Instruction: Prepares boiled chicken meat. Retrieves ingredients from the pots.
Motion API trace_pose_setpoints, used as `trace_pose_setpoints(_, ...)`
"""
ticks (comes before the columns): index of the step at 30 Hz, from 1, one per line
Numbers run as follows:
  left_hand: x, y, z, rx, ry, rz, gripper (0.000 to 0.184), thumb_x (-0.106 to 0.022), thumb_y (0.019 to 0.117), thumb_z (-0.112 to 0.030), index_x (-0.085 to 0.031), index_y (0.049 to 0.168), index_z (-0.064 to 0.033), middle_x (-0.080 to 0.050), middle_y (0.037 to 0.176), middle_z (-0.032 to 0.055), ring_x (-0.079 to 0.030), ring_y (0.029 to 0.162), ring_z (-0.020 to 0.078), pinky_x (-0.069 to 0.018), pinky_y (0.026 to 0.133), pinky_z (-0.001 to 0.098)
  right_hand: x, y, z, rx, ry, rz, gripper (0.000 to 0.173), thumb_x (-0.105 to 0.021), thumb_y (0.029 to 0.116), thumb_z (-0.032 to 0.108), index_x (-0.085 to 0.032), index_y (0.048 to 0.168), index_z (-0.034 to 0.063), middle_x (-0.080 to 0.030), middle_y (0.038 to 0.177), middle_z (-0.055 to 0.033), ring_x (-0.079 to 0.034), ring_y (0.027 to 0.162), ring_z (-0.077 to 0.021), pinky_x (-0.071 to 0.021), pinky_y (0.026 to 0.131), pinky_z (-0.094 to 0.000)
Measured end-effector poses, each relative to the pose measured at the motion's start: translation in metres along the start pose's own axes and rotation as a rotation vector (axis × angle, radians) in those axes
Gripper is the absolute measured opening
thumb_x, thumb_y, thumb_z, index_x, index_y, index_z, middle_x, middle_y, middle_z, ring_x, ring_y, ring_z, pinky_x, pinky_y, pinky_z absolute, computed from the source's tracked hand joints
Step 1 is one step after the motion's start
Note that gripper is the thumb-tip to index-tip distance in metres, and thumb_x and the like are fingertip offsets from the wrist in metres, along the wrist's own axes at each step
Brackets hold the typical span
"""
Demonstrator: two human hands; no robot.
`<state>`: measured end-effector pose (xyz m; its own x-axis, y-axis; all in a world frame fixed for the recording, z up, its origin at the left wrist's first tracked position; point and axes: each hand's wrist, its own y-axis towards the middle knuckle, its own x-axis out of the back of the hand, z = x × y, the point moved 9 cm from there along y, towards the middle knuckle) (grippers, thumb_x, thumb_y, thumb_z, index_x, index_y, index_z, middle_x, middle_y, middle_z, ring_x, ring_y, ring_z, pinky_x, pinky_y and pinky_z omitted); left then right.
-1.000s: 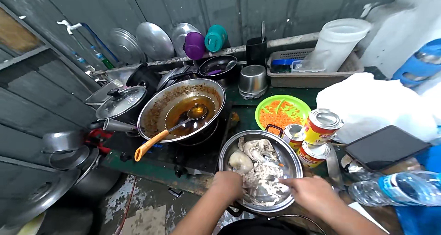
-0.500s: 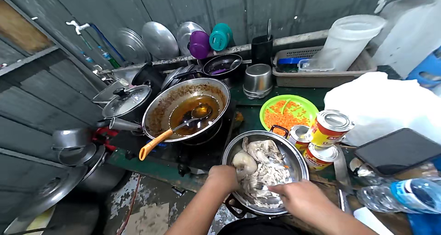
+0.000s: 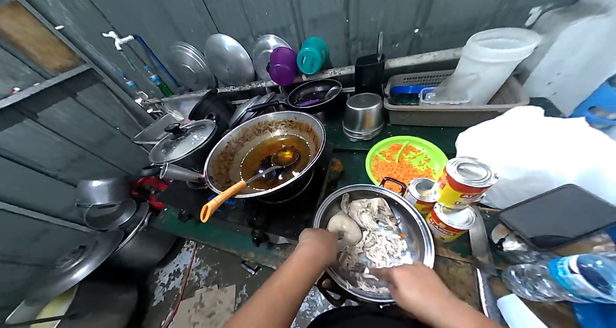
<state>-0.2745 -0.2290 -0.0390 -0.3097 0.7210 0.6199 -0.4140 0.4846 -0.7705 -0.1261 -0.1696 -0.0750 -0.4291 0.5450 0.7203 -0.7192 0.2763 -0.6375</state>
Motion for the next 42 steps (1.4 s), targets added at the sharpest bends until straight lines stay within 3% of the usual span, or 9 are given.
trace_pose_setpoints(5,0.005,-0.005,0.0,-0.082,-0.016,-0.031,0.031,-0.057,0.1014,-0.031,-0.071,0.121,-0.0112,-0.068,0.127,0.02,-0.063,0.121,0.0433,-0.0483,0.093,0.0706,0.047,-0.009,-0.033,-0.116,0.069,-0.118,0.047,-0.044,0.1057,0.021,-0.057,0.148,0.0372,-0.07,0.131,-0.0138,-0.063,0.124,-0.0388,-0.0421,0.107,-0.0633)
trace_pose_setpoints(9,0.013,-0.001,0.006,-0.029,-0.125,-0.121,0.035,-0.052,0.1033,-0.033,-0.07,0.125,-0.0131,-0.068,0.13,0.017,-0.063,0.123,0.0397,-0.0492,0.096,0.0678,0.025,0.005,-0.029,-0.117,0.051,-0.091,0.051,-0.044,0.104,0.019,-0.054,0.151,0.0355,-0.071,0.127,-0.0199,-0.064,0.121,-0.0434,-0.0442,0.103,-0.0668)
trace_pose_setpoints(11,0.017,-0.004,0.009,-0.012,-0.183,-0.155,0.037,-0.05,0.1039,-0.033,-0.069,0.13,-0.0163,-0.068,0.132,0.0151,-0.063,0.124,0.0378,-0.0495,0.098,0.0661,0.022,-0.003,-0.034,-0.11,0.061,-0.033,0.047,-0.047,0.1029,0.022,-0.059,0.146,0.0364,-0.07,0.131,-0.0161,-0.064,0.123,-0.0418,-0.0455,0.102,-0.0675)
trace_pose_setpoints(19,0.005,0.022,-0.042,-0.142,-0.236,-0.185,0.033,-0.052,0.1031,-0.027,-0.069,0.126,-0.011,-0.067,0.13,0.0195,-0.064,0.122,0.0419,-0.05,0.095,0.0685,0.028,-0.014,-0.035,-0.174,-0.071,-0.055,0.049,-0.045,0.1032,0.019,-0.056,0.15,0.0324,-0.072,0.124,-0.0173,-0.065,0.121,-0.0396,-0.0421,0.107,-0.0621)
trace_pose_setpoints(25,0.003,0.014,-0.026,-0.128,-0.171,-0.118,0.034,-0.057,0.1007,-0.03,-0.069,0.124,-0.0081,-0.067,0.13,0.0212,-0.063,0.122,0.0437,-0.049,0.095,0.0698,0.041,-0.031,-0.078,-0.248,0.023,-0.089,0.044,-0.046,0.1056,0.024,-0.06,0.145,0.036,-0.07,0.133,-0.0126,-0.063,0.125,-0.0387,-0.0433,0.105,-0.0647)
trace_pose_setpoints(29,-0.001,0.008,-0.029,-0.199,-0.123,-0.073,0.035,-0.055,0.1019,-0.033,-0.07,0.127,-0.0136,-0.068,0.129,0.02,-0.063,0.122,0.0436,-0.0481,0.095,0.0711,0.034,-0.032,-0.067,-0.245,-0.011,0.007,0.046,-0.047,0.104,0.022,-0.06,0.146,0.0365,-0.068,0.136,-0.0129,-0.061,0.128,-0.0387,-0.0425,0.107,-0.0638)
trace_pose_setpoints(35,-0.012,0.005,-0.036,-0.138,-0.055,-0.018,0.031,-0.059,0.1,-0.027,-0.071,0.121,-0.0091,-0.067,0.129,0.0222,-0.063,0.12,0.0454,-0.0485,0.093,0.071,0.019,-0.028,-0.057,-0.2,-0.006,0.084,0.044,-0.048,0.1037,0.026,-0.061,0.144,0.0404,-0.068,0.135,-0.012,-0.062,0.127,-0.0388,-0.045,0.103,-0.0662)
trace_pose_setpoints(38,-0.007,-0.002,-0.025,-0.103,-0.066,-0.017,0.034,-0.066,0.0967,-0.031,-0.07,0.12,-0.0064,-0.066,0.129,0.0225,-0.063,0.119,0.0457,-0.0491,0.091,0.0712,0.039,-0.029,-0.079,-0.223,0.055,-0.034,0.043,-0.05,0.103,0.023,-0.064,0.142,0.0364,-0.069,0.133,-0.0143,-0.063,0.125,-0.0411,-0.0464,0.1,-0.0681)
trace_pose_setpoints(42,-0.001,-0.003,-0.025,-0.111,-0.109,-0.059,0.032,-0.057,0.1012,-0.03,-0.07,0.123,-0.0096,-0.067,0.129,0.0214,-0.063,0.12,0.0445,-0.0493,0.092,0.0703,0.047,-0.018,-0.078,-0.288,0.082,-0.117,0.045,-0.046,0.1058,0.025,-0.057,0.149,0.0346,-0.068,0.136,-0.0143,-0.062,0.127,-0.0394,-0.0437,0.106,-0.0645)
